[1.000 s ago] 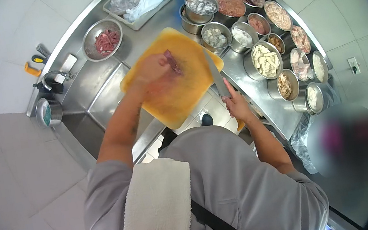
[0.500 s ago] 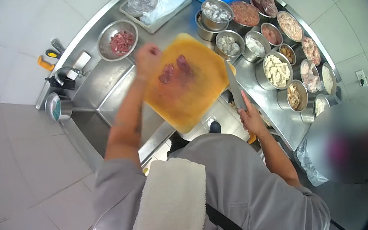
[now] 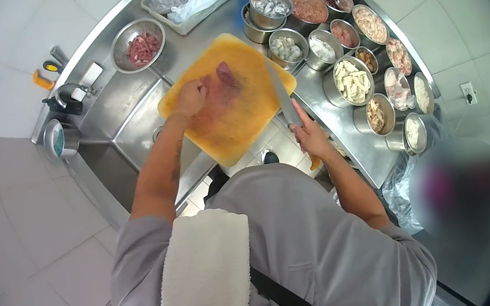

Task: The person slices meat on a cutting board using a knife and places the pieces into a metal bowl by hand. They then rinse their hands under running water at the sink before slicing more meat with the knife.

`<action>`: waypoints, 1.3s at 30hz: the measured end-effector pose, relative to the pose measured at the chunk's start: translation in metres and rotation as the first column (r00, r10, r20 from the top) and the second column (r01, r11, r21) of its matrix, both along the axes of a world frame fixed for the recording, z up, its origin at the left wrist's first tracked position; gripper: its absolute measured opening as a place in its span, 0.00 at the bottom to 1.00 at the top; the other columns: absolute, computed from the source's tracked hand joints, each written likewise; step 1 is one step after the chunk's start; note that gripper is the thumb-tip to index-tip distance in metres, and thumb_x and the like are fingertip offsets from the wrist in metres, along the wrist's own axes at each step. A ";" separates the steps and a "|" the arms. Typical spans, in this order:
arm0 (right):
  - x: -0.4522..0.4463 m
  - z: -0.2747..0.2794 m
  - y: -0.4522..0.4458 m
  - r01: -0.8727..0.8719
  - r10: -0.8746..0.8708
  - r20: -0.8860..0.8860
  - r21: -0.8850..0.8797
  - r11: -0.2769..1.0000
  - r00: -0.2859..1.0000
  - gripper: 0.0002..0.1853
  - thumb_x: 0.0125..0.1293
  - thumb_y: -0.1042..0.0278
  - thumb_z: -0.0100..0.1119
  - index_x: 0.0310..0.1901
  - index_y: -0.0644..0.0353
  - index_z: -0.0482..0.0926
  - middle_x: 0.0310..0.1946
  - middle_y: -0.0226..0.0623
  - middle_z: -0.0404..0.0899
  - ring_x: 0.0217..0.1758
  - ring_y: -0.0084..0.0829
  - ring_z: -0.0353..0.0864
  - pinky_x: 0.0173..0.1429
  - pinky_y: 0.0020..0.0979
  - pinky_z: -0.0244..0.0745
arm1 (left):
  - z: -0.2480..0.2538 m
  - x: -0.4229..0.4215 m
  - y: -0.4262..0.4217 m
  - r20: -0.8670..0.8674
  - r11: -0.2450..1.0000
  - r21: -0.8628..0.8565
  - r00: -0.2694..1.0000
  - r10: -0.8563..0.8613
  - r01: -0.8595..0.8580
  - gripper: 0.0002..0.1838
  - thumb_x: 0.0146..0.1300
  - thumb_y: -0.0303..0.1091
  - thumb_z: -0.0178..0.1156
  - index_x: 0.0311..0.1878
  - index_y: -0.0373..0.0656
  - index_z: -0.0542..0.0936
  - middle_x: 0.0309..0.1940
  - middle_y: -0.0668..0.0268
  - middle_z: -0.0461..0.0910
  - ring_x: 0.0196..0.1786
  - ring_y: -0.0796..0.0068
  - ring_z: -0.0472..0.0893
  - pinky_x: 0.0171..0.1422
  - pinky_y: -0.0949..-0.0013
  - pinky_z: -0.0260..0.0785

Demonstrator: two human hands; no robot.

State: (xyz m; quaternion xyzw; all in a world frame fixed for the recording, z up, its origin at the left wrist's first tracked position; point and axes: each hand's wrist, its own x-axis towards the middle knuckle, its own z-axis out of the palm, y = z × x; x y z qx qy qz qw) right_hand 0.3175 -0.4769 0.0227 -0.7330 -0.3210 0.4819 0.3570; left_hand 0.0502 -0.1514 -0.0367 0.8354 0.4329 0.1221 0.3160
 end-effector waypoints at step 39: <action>0.009 -0.044 0.090 -0.443 0.376 0.441 0.055 0.895 0.815 0.45 0.83 0.74 0.56 0.93 0.28 0.52 0.66 0.60 0.86 0.60 0.53 0.90 0.69 0.47 0.83 | 0.005 -0.036 -0.030 0.240 0.969 -0.217 0.969 -0.062 0.116 0.11 0.70 0.32 0.76 0.52 0.40 0.90 0.43 0.65 0.91 0.45 0.75 0.88 0.55 0.65 0.81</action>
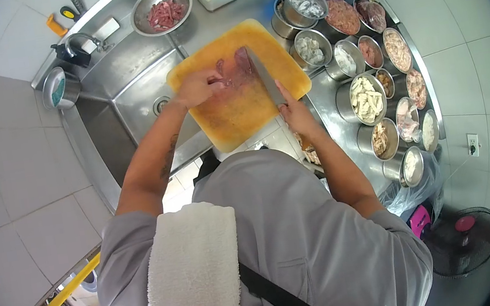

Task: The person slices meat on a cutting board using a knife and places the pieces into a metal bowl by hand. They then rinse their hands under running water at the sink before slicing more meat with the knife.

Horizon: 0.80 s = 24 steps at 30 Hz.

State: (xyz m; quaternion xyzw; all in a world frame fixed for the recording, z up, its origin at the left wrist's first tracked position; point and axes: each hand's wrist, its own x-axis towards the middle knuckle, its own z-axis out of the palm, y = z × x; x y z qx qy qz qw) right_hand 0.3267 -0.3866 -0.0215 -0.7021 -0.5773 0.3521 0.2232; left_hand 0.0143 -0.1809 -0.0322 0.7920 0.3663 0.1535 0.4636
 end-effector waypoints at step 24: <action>-0.019 0.045 0.021 -0.387 0.454 0.542 -0.241 0.890 0.707 0.48 0.78 0.71 0.55 0.92 0.17 0.51 0.42 0.52 0.92 0.43 0.57 0.93 0.52 0.57 0.88 | -0.042 -0.004 -0.060 -0.032 0.696 0.710 0.982 0.184 -0.107 0.07 0.67 0.31 0.71 0.47 0.44 0.89 0.51 0.58 0.86 0.58 0.53 0.86 0.63 0.51 0.79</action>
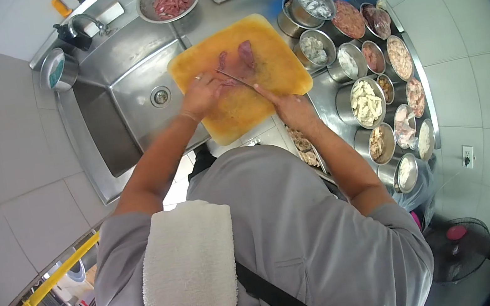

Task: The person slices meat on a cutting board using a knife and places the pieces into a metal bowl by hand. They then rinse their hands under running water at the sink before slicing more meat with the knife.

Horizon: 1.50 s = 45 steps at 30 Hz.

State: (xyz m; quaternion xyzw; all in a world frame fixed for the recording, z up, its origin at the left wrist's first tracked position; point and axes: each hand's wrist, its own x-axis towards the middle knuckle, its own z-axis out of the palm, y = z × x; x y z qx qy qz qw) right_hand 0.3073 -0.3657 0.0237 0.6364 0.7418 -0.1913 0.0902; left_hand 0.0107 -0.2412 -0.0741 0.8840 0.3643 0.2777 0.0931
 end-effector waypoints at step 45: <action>-0.034 0.000 0.008 -0.067 0.065 -0.072 -0.028 0.997 0.995 0.49 0.77 0.71 0.54 0.92 0.17 0.49 0.41 0.53 0.92 0.44 0.54 0.94 0.52 0.57 0.87 | -0.025 -0.008 -0.010 0.075 0.968 -0.034 0.965 0.250 -0.248 0.06 0.71 0.29 0.67 0.49 0.45 0.86 0.51 0.59 0.84 0.56 0.47 0.84 0.62 0.47 0.78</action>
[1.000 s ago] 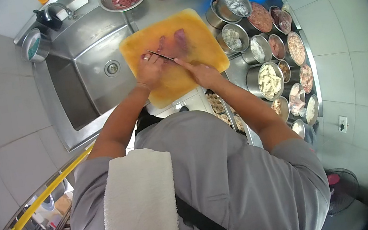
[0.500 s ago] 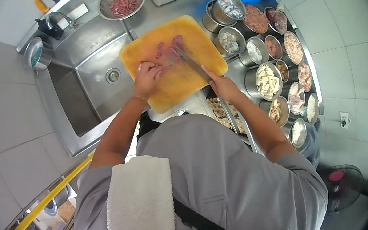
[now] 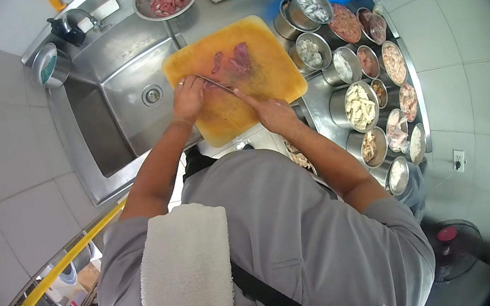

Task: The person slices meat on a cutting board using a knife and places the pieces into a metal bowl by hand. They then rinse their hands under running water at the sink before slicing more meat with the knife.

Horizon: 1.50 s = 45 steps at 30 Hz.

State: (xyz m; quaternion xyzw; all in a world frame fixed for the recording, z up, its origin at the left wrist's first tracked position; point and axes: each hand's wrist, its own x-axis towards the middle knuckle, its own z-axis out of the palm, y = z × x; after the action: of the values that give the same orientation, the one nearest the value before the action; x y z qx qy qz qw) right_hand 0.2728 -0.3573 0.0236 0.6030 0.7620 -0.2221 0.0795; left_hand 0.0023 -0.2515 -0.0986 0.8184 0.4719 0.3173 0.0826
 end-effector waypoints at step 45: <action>-0.030 -0.034 0.036 0.061 -0.073 -0.158 -0.085 0.995 0.985 0.45 0.81 0.68 0.52 0.92 0.16 0.52 0.57 0.58 0.90 0.58 0.57 0.92 0.65 0.59 0.85 | 0.000 -0.014 0.011 0.009 0.998 -0.003 0.998 -0.055 0.055 0.06 0.71 0.26 0.61 0.46 0.45 0.85 0.50 0.59 0.85 0.59 0.49 0.83 0.66 0.49 0.77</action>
State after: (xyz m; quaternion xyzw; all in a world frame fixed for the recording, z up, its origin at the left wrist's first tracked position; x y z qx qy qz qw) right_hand 0.2431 -0.3215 -0.0106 0.6048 0.7358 -0.3029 0.0343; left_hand -0.0120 -0.2410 -0.0983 0.8295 0.4494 0.3177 0.0948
